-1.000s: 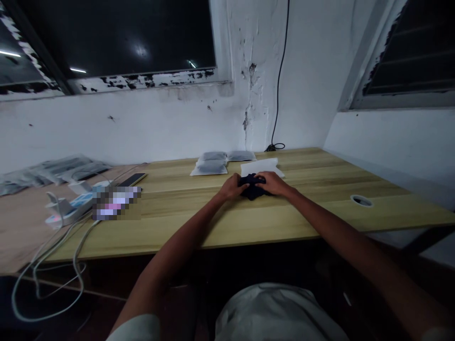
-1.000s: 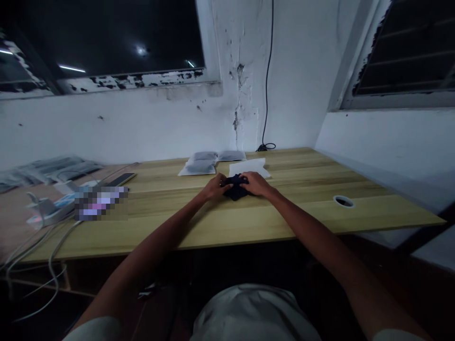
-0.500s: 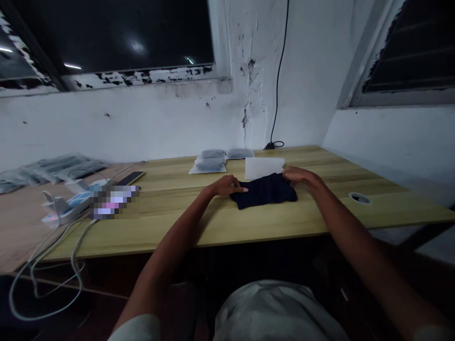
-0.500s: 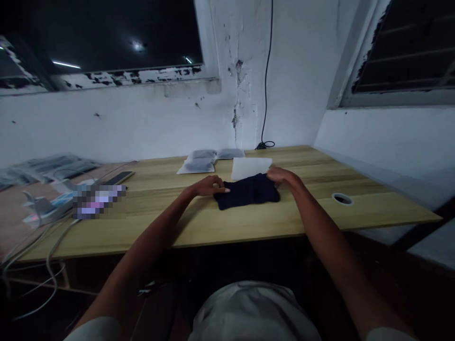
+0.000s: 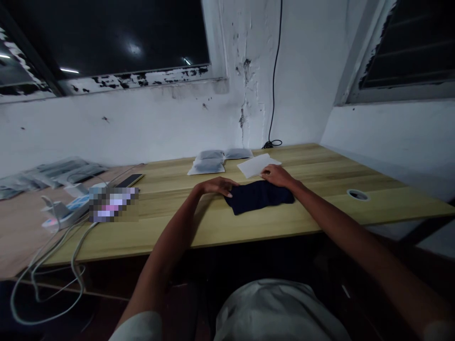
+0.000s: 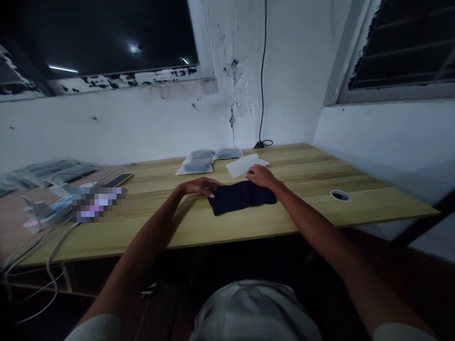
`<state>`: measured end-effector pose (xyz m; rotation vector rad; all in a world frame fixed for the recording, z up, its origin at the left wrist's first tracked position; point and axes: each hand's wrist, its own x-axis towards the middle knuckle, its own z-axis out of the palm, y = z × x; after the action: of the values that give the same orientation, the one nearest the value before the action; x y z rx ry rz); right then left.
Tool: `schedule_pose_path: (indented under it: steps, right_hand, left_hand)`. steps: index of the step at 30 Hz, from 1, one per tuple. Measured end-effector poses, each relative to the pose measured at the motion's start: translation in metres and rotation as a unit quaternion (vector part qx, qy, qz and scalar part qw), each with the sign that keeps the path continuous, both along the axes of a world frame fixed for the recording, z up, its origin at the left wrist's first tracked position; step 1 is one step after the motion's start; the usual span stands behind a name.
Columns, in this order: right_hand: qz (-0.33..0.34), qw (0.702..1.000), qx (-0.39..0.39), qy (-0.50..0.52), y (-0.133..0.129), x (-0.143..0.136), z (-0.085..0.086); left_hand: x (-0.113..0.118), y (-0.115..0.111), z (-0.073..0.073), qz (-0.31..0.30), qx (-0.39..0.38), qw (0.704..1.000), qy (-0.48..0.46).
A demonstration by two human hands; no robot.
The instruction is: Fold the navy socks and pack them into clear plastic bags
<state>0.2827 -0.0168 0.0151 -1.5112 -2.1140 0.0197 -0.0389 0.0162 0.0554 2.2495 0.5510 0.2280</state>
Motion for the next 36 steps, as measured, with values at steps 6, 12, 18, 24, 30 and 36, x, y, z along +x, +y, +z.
schedule_pose_path:
  steps: [6,12,18,24,30,36]
  right_hand:
    - [-0.006,0.997,-0.024,-0.067,0.014,0.006,-0.011]
    - [0.084,0.985,-0.058,0.140,0.022,-0.009,-0.013]
    - [0.166,0.965,-0.028,0.199,-0.015,-0.026,0.020]
    - [0.268,0.947,-0.153,0.094,-0.044,-0.036,0.036]
    - [0.183,0.960,-0.170,0.124,-0.026,0.007,0.036]
    - [0.032,0.989,-0.137,0.049,-0.022,0.059,0.037]
  left_hand:
    - [-0.018,0.008,0.002,0.020,-0.021,1.000,0.006]
    - [0.000,0.009,-0.005,-0.001,-0.010,1.000,-0.022]
    - [0.006,0.013,-0.017,0.059,0.034,0.996,-0.061]
    - [0.015,0.015,-0.027,0.119,0.070,0.988,-0.074]
    - [0.010,0.026,-0.032,0.118,0.099,0.986,-0.057]
    - [-0.002,0.037,-0.034,0.144,0.181,0.973,-0.026]
